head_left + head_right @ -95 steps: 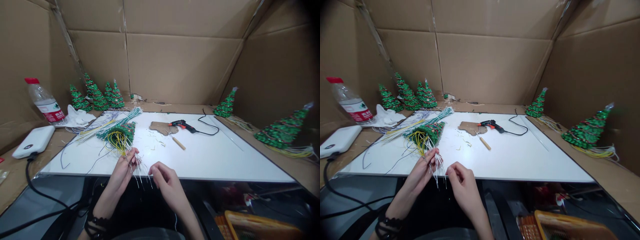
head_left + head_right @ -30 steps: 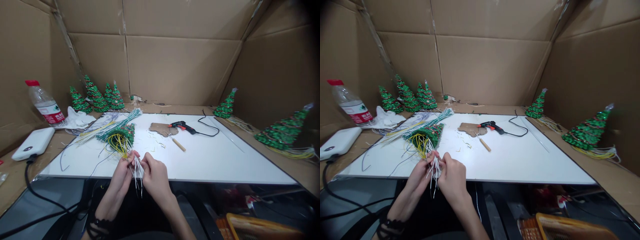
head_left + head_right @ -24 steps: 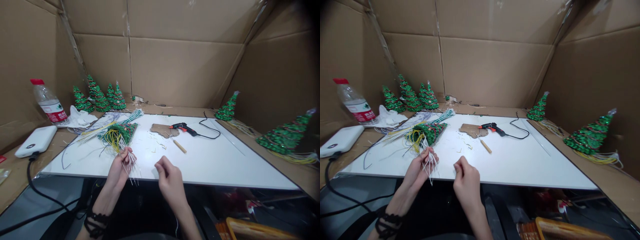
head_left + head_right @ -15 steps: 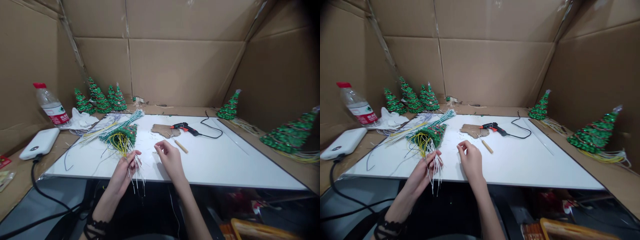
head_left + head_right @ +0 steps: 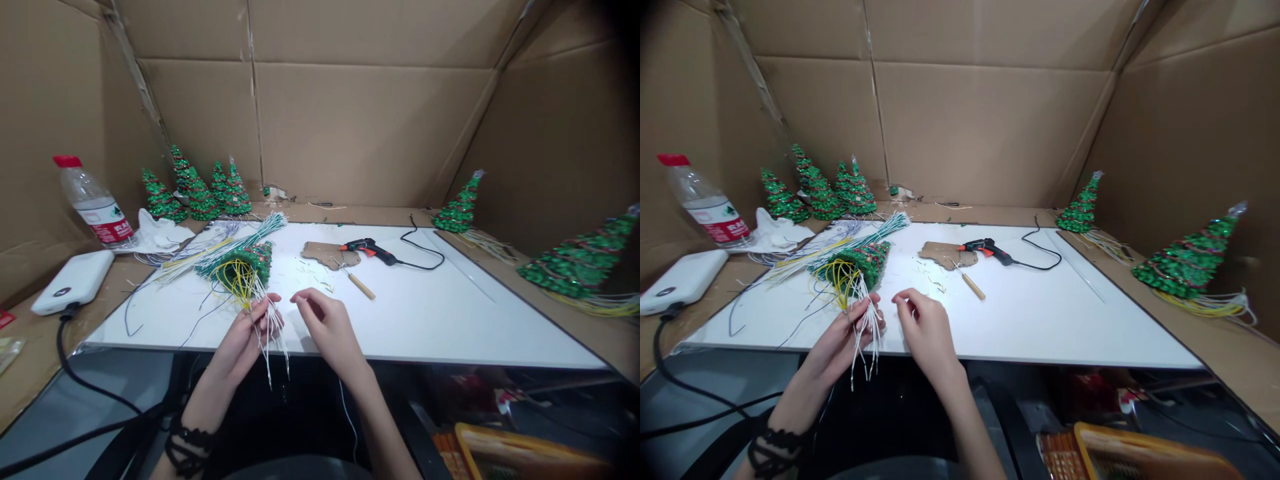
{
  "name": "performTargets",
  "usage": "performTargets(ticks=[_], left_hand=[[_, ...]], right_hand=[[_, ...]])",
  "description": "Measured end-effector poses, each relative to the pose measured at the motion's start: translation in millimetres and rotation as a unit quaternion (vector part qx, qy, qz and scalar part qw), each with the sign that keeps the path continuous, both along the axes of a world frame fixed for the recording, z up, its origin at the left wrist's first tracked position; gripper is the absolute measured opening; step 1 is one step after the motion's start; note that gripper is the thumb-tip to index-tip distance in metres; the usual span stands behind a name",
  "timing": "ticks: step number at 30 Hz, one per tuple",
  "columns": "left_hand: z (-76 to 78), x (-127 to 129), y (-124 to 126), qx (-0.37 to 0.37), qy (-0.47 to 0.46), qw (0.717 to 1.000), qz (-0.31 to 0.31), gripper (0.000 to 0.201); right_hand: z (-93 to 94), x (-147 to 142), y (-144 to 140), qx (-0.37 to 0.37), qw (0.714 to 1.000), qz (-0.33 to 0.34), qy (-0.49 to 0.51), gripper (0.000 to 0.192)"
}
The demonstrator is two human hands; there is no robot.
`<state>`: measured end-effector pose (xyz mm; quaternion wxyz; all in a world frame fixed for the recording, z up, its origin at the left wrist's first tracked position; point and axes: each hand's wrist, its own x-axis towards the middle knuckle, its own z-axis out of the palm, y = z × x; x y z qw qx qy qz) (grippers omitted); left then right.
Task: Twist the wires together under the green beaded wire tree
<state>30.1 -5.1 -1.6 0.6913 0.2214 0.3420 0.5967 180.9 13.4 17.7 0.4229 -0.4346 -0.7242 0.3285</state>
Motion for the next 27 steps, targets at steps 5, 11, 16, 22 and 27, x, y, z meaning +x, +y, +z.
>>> performTargets(ticks=[5,11,16,22,27], left_hand=[[0.6,-1,0,-0.009,-0.012,1.0,0.004,0.009],[2.6,2,0,-0.023,0.007,0.999,0.024,0.012],[-4.5,-1,1,-0.004,0.014,1.0,0.007,0.017],[-6.3,-1,3,0.005,0.017,1.0,0.001,0.017],[-3.2,0,1,0.01,0.022,1.0,0.0,0.017]], right_hand=[[8.4,-4,-30,-0.049,0.997,0.034,0.056,0.022],[14.7,-4,-41,-0.078,0.992,0.068,0.065,0.018],[7.9,-8,-41,-0.072,0.997,0.038,0.006,0.018],[4.2,-12,-38,-0.08,0.996,0.004,-0.043,0.019],[5.0,-13,-35,-0.075,0.996,0.007,-0.037,0.023]])
